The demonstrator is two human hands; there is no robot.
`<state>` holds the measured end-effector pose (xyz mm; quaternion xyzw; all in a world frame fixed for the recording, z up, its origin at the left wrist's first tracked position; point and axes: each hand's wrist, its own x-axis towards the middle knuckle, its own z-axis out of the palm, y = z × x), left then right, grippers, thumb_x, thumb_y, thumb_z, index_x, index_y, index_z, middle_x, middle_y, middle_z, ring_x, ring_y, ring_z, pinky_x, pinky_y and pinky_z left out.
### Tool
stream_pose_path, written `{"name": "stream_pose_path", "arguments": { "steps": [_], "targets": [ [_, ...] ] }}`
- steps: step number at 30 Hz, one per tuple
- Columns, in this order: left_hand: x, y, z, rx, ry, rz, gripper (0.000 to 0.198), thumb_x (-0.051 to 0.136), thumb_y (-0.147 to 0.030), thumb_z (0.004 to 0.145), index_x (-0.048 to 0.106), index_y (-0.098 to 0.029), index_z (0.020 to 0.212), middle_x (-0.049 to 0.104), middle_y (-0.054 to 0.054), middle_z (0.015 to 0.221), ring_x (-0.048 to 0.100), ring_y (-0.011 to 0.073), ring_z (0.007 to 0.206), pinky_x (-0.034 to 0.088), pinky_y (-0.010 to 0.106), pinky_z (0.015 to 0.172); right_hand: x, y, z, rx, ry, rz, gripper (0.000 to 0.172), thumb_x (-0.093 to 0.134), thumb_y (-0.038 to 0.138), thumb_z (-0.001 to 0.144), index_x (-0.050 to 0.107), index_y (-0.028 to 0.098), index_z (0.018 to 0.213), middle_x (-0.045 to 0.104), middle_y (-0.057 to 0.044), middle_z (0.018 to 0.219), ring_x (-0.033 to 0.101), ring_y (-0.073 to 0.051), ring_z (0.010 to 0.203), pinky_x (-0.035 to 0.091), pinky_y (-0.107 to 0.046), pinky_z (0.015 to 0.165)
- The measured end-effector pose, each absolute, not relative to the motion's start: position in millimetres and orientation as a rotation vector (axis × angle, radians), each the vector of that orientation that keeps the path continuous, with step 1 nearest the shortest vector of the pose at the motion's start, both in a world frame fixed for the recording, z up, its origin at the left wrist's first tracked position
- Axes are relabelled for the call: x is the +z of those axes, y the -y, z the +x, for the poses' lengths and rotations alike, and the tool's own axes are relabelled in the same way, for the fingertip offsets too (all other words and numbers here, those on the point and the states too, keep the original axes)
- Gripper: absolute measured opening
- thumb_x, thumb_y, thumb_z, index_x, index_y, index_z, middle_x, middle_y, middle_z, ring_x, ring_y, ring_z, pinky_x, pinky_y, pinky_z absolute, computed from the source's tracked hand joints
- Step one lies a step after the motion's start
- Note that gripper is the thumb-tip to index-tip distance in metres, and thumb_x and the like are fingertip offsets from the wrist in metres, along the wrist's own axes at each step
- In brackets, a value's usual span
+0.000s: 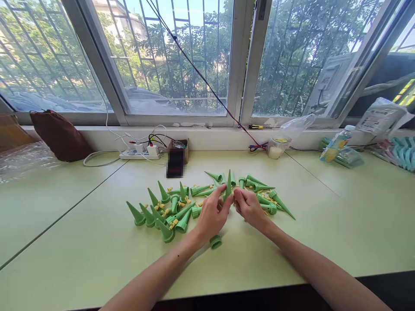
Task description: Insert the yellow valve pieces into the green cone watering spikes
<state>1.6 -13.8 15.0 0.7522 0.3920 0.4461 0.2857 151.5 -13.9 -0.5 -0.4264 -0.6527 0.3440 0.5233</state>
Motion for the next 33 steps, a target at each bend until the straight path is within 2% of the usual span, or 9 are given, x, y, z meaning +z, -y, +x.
{"name": "stream_pose_path", "arguments": {
  "steps": [4,7,15,26,33],
  "targets": [
    [15.8,11.9,1.6,1.262,-1.041,2.054,0.022,0.049,-0.036,0.094,0.058,-0.018,0.104,0.058,0.004,0.095,0.051,0.0067,0.057,0.045,0.021,0.053,-0.7,14.2,152.3,0.791,1.574,-1.028,0.044,0.038,0.049,0.099,0.041,0.021,0.065,0.038,0.005,0.05,0.036,-0.009,0.043,0.028,-0.024,0.043],
    [15.3,10.3,0.6,1.291,-1.027,2.073,0.019,0.053,-0.034,0.093,0.059,-0.018,0.1,0.053,0.002,0.093,0.049,0.0055,0.057,0.043,0.02,0.052,-1.0,13.8,152.6,0.78,1.586,-1.024,0.044,0.038,0.048,0.099,0.041,0.021,0.065,0.04,0.005,0.049,0.035,-0.009,0.043,0.028,-0.024,0.043],
    [9.8,6.6,-0.7,1.344,-0.967,2.022,0.02,0.061,-0.031,0.088,0.061,-0.019,0.104,0.053,0.004,0.103,0.049,0.0036,0.057,0.045,0.018,0.05,-2.5,13.1,153.6,0.77,1.599,-1.032,0.044,0.038,0.049,0.099,0.042,0.021,0.066,0.041,0.004,0.049,0.035,-0.009,0.043,0.027,-0.024,0.043],
    [10.1,9.5,-0.3,1.354,-0.905,2.052,0.025,0.057,-0.022,0.09,0.063,-0.023,0.114,0.053,0.003,0.101,0.045,0.0016,0.053,0.041,0.017,0.047,-0.1,14.9,153.5,0.763,1.636,-1.04,0.044,0.037,0.049,0.099,0.041,0.021,0.066,0.041,0.004,0.048,0.035,-0.01,0.043,0.028,-0.024,0.044],
    [7.1,9.7,-0.2,1.398,-0.905,2.056,0.024,0.059,-0.026,0.089,0.065,-0.023,0.112,0.053,0.004,0.106,0.048,0.0008,0.053,0.047,0.018,0.05,2.8,16.5,152.6,0.743,1.65,-1.038,0.042,0.038,0.047,0.1,0.042,0.021,0.066,0.04,0.005,0.047,0.034,-0.01,0.043,0.028,-0.025,0.045]
  ]
}}
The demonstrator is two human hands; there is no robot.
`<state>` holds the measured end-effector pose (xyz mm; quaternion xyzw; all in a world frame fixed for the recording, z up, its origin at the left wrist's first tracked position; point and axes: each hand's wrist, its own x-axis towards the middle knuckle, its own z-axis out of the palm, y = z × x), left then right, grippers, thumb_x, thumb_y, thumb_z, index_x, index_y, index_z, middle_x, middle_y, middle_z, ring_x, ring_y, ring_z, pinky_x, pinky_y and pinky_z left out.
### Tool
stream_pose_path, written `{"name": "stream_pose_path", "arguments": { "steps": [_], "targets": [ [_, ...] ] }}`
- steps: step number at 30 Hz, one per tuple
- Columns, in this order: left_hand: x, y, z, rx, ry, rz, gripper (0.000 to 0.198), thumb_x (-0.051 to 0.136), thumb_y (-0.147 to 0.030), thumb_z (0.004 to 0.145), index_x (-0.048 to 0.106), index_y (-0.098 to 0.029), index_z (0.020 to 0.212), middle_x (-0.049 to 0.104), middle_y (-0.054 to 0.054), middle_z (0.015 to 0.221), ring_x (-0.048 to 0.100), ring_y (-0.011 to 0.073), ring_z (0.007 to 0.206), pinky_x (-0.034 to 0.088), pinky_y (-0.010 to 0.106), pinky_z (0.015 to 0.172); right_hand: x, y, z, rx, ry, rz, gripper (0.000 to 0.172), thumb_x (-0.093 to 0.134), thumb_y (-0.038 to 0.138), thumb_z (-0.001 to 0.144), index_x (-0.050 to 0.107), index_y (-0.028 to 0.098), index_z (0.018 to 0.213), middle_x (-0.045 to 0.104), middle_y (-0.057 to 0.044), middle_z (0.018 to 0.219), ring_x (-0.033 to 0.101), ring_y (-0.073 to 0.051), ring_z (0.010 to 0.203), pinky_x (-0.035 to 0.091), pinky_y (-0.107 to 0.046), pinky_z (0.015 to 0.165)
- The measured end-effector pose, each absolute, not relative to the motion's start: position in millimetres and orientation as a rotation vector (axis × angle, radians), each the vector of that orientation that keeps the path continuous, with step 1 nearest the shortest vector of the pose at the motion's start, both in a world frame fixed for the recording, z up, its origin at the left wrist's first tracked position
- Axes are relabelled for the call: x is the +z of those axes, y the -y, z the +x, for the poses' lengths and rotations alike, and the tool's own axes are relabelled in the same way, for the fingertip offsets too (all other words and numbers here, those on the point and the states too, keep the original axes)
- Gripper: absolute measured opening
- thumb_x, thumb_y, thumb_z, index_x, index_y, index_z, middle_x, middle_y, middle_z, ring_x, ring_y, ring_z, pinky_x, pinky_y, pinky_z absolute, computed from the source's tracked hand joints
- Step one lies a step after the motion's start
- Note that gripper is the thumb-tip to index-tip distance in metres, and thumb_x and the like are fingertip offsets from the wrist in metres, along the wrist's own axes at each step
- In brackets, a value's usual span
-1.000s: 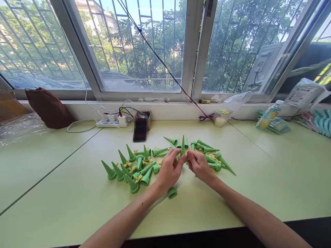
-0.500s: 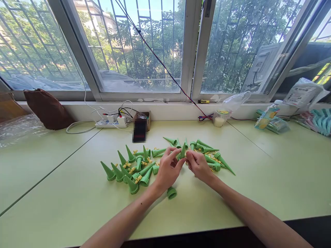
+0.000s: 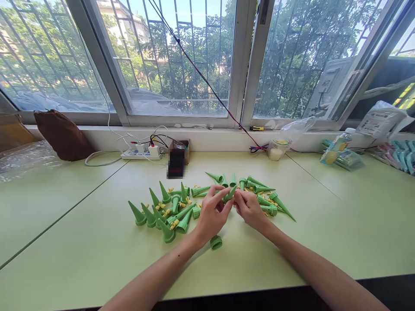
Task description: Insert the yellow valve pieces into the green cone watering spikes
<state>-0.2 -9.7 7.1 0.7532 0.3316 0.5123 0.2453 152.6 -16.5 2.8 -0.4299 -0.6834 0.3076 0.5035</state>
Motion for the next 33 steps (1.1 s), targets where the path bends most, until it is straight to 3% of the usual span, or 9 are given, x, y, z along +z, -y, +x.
{"name": "stream_pose_path", "arguments": {
  "steps": [11,20,28,33],
  "targets": [
    [22.9,17.1,-3.6,1.311,-0.843,1.893,0.033,0.048,-0.039,0.095,0.072,-0.019,0.104,0.054,0.008,0.107,0.05,0.0013,0.051,0.046,0.016,0.043,3.7,16.4,152.6,0.699,1.686,-1.057,0.042,0.037,0.047,0.1,0.044,0.021,0.067,0.043,0.003,0.052,0.037,-0.011,0.047,0.03,-0.025,0.047],
    [22.6,14.9,-3.6,1.314,-0.845,1.813,0.035,0.05,-0.041,0.094,0.076,-0.018,0.09,0.057,0.008,0.105,0.051,0.0007,0.048,0.046,0.017,0.041,4.3,18.0,152.8,0.674,1.707,-1.051,0.041,0.037,0.044,0.1,0.044,0.02,0.068,0.043,0.003,0.055,0.037,-0.011,0.049,0.031,-0.025,0.049],
    [19.8,10.1,-3.2,1.315,-0.814,1.69,0.044,0.053,-0.046,0.091,0.07,-0.012,0.069,0.059,0.008,0.094,0.053,0.0034,0.048,0.044,0.017,0.037,2.9,17.2,152.0,0.638,1.737,-1.051,0.041,0.036,0.044,0.1,0.045,0.02,0.069,0.044,0.003,0.057,0.039,-0.012,0.051,0.033,-0.026,0.052],
    [18.0,8.6,-3.0,1.295,-0.791,1.633,0.044,0.054,-0.048,0.09,0.068,-0.012,0.069,0.057,0.007,0.099,0.05,0.0009,0.043,0.043,0.018,0.034,4.4,17.3,152.3,0.607,1.748,-1.055,0.04,0.036,0.042,0.1,0.044,0.02,0.067,0.043,0.003,0.056,0.039,-0.012,0.051,0.032,-0.026,0.054]
  ]
}}
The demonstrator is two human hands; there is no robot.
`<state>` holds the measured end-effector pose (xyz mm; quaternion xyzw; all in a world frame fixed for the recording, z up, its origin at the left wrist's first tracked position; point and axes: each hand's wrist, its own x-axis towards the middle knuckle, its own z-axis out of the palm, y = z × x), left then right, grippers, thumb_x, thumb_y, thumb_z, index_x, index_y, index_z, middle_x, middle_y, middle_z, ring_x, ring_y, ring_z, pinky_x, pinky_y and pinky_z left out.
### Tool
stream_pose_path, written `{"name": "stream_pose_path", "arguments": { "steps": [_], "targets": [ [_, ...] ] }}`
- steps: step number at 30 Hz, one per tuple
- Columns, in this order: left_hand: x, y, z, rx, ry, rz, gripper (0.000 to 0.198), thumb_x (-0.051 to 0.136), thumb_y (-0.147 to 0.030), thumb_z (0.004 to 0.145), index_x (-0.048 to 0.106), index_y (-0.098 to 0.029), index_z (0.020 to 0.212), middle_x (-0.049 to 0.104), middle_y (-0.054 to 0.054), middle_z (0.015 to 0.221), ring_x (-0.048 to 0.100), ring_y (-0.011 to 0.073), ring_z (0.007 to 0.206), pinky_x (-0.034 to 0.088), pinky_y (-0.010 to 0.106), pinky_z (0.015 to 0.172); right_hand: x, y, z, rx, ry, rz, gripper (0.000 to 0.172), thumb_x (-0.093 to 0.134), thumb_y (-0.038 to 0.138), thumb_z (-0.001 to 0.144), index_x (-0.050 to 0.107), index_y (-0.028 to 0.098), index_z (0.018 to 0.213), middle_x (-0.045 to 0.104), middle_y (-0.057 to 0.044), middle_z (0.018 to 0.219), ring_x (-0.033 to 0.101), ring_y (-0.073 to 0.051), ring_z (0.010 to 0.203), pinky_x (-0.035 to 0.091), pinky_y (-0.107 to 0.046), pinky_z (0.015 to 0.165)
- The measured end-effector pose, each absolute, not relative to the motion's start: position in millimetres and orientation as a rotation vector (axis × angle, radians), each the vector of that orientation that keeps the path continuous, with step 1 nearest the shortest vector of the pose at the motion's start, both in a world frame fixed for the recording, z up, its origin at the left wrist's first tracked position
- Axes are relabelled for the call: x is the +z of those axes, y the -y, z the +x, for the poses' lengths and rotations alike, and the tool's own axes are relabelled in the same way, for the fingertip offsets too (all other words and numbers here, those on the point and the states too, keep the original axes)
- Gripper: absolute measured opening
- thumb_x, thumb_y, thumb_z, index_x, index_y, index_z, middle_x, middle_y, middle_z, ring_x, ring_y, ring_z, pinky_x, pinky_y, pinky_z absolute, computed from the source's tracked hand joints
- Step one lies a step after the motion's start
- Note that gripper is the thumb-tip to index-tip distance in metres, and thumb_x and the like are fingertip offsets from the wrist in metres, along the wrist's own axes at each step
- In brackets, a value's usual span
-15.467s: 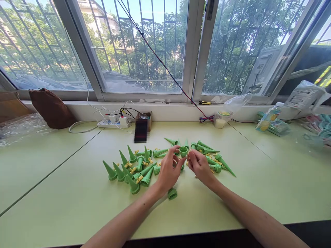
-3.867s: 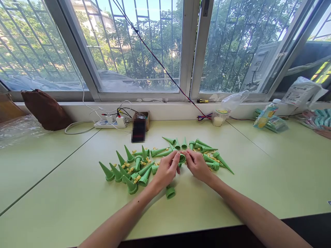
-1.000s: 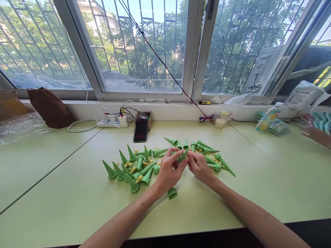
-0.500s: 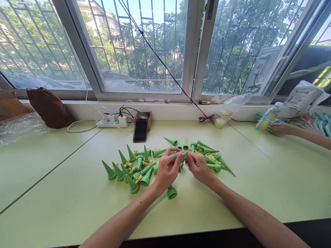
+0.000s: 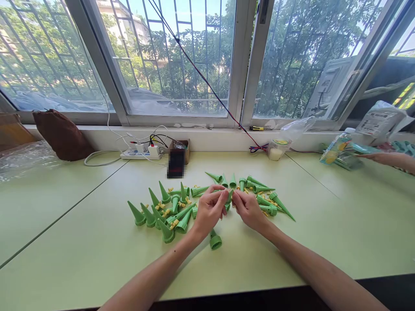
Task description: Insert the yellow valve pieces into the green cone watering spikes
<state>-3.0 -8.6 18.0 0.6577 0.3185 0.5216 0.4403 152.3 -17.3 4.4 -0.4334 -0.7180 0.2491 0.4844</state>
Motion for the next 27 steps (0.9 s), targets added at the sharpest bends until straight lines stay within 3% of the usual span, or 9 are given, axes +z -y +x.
{"name": "stream_pose_path", "arguments": {
  "steps": [17,27],
  "targets": [
    [24.3,9.2,-1.3,1.254,-0.815,1.553,0.038,0.06,-0.049,0.086,0.072,-0.013,0.082,0.06,0.007,0.099,0.049,0.0012,0.044,0.041,0.016,0.035,4.5,17.0,151.4,0.568,1.792,-1.094,0.041,0.035,0.04,0.1,0.048,0.019,0.068,0.046,0.003,0.056,0.039,-0.011,0.051,0.032,-0.026,0.053],
    [23.2,8.4,-1.3,1.278,-0.811,1.522,0.037,0.062,-0.048,0.085,0.068,-0.012,0.075,0.058,0.005,0.093,0.048,0.0015,0.042,0.039,0.018,0.033,2.3,16.5,151.6,0.543,1.846,-1.087,0.039,0.035,0.038,0.101,0.047,0.019,0.069,0.049,0.001,0.06,0.041,-0.012,0.053,0.031,-0.026,0.054]
  ]
}}
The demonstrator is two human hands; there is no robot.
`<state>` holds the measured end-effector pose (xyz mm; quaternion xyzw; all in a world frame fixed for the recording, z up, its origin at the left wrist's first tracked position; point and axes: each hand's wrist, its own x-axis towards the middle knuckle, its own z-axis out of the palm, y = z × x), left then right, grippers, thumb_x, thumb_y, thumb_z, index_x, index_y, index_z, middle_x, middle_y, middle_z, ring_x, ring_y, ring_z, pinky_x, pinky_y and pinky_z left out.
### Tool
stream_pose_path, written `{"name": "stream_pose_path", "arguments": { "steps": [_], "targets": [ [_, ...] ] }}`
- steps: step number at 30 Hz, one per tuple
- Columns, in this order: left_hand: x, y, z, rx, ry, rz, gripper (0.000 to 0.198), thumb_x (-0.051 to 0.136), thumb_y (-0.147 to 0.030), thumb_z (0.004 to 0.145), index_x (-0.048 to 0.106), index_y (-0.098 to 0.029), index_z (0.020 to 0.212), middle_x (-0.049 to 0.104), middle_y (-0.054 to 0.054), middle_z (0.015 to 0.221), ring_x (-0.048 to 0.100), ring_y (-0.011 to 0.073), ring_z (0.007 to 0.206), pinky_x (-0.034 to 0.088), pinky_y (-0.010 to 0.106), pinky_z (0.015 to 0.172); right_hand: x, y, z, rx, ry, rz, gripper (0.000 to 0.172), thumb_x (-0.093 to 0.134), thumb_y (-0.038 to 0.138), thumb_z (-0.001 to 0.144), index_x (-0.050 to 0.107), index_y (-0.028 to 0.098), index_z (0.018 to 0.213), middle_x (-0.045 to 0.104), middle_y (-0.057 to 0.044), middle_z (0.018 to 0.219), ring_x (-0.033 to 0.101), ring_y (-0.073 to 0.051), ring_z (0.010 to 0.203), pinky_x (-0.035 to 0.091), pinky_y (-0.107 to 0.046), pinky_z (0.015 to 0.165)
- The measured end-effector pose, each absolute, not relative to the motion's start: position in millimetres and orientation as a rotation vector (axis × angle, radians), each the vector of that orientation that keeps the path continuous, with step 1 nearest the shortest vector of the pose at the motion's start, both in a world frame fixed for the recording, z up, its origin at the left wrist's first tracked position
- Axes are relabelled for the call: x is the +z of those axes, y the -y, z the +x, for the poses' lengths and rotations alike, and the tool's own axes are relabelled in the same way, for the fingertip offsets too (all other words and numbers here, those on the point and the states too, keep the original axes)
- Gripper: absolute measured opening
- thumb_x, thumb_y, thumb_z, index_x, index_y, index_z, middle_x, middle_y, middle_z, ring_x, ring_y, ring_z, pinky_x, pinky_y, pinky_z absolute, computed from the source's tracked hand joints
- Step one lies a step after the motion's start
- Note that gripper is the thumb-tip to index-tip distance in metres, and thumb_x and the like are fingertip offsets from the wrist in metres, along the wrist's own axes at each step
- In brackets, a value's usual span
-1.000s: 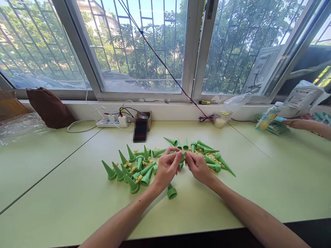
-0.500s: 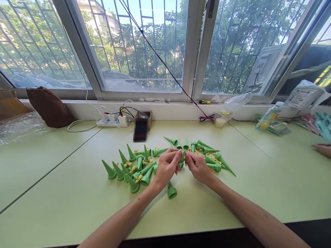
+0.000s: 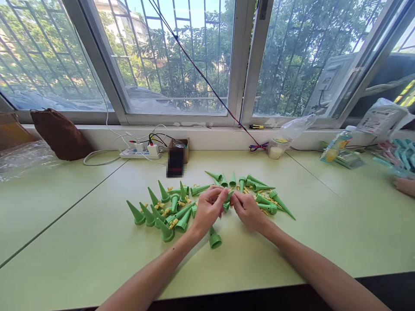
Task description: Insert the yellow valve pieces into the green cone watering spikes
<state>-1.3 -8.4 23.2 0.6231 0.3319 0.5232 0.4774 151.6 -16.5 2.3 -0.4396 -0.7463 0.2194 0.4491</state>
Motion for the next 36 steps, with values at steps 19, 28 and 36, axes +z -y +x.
{"name": "stream_pose_path", "arguments": {
  "steps": [19,28,36],
  "targets": [
    [28.8,10.2,-1.7,1.195,-0.881,1.495,0.035,0.064,-0.048,0.083,0.064,-0.013,0.08,0.054,-0.001,0.069,0.045,0.0039,0.042,0.036,0.017,0.037,2.0,16.1,152.5,0.536,1.884,-1.081,0.036,0.035,0.033,0.101,0.047,0.018,0.07,0.047,0.002,0.061,0.039,-0.011,0.054,0.029,-0.026,0.054],
    [29.0,10.4,-1.9,1.156,-0.909,1.514,0.035,0.062,-0.049,0.083,0.062,-0.014,0.084,0.054,-0.002,0.064,0.043,0.0054,0.043,0.034,0.019,0.038,0.8,16.1,152.7,0.524,1.875,-1.074,0.035,0.036,0.032,0.1,0.045,0.019,0.069,0.048,0.002,0.06,0.039,-0.011,0.053,0.028,-0.026,0.053],
    [30.5,11.5,-1.5,1.14,-0.942,1.554,0.034,0.059,-0.049,0.085,0.06,-0.015,0.084,0.05,-0.004,0.058,0.042,0.0055,0.041,0.032,0.019,0.037,0.4,15.6,152.4,0.51,1.877,-1.075,0.035,0.037,0.031,0.1,0.043,0.019,0.068,0.045,0.003,0.058,0.036,-0.01,0.052,0.025,-0.026,0.052]
  ]
}}
